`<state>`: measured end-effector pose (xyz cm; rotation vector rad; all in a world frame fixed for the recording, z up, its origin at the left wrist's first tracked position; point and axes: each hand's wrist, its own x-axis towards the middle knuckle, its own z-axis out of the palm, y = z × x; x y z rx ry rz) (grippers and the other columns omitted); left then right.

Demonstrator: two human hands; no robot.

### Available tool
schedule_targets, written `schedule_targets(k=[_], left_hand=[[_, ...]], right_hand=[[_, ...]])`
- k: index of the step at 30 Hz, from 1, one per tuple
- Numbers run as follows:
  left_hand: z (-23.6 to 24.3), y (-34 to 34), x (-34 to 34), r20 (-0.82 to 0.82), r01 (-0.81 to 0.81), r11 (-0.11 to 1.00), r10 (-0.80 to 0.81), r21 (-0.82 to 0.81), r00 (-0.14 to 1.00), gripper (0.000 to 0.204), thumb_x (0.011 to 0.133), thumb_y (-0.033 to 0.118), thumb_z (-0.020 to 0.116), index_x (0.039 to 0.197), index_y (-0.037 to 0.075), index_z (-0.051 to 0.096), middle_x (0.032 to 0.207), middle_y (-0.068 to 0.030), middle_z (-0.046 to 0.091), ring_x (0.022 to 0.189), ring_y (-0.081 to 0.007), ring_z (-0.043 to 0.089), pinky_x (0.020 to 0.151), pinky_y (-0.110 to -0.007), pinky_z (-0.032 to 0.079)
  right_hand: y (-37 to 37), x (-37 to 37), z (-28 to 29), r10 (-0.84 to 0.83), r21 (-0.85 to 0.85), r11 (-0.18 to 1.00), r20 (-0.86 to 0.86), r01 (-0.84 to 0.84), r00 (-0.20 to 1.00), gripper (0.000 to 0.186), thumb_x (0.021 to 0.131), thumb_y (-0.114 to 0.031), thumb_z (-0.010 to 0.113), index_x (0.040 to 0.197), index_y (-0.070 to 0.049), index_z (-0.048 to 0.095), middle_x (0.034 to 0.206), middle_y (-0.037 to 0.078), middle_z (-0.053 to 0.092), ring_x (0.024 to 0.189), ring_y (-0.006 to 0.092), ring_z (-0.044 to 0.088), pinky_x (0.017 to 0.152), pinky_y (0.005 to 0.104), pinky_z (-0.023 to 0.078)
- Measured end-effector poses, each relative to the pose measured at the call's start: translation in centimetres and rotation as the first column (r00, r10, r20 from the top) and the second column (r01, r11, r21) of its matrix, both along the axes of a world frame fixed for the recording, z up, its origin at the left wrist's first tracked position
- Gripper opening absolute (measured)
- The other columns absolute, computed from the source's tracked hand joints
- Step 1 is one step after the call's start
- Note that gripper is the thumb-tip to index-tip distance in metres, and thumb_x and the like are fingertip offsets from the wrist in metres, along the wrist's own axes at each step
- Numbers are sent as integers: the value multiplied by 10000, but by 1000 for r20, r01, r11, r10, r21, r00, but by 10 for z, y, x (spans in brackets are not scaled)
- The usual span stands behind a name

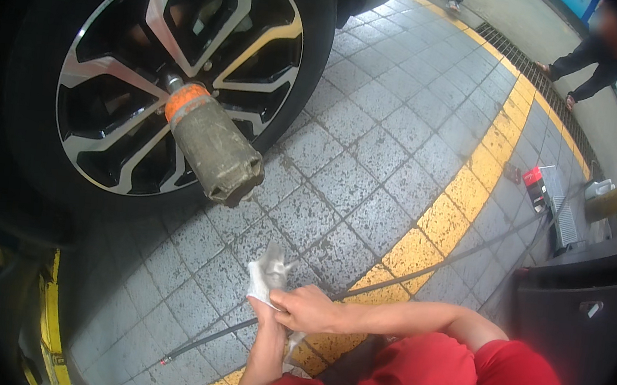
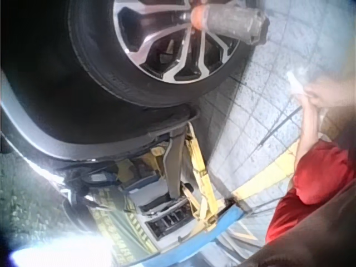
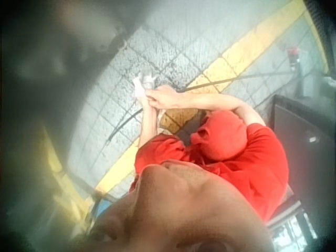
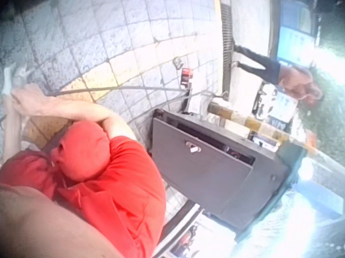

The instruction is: The person opens a tool drawer, retrieves a socket, and walks to a car on a lift. They attach the socket to an impact wrench, loosen and remove the lug nuts, then take off the tire and set it on the floor.

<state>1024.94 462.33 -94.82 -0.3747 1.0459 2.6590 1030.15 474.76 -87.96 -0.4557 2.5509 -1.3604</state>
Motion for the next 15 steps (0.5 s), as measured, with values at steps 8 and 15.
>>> schedule_targets(k=[8,15], left_hand=[[30,8,18,109,10,999,-14,32,994,538,1077,473,503,1567,276,400,1646,-41,386,1316,-387,536,1046,-557,500],[6,4,-4,99,135,991,-133,-14,986,595,1012,233,554,1579,141,399,1459,-108,570,1231,-321,572,1064,-474,490]], right_hand=[[9,-5,-6,-70,282,957,4,66,998,305,912,-262,632,1082,-32,528,777,237,707,700,446,702,637,586,551],[3,9,-16,148,60,987,36,-150,988,266,937,-299,623,1057,-85,521,748,211,679,703,468,672,630,601,513]])
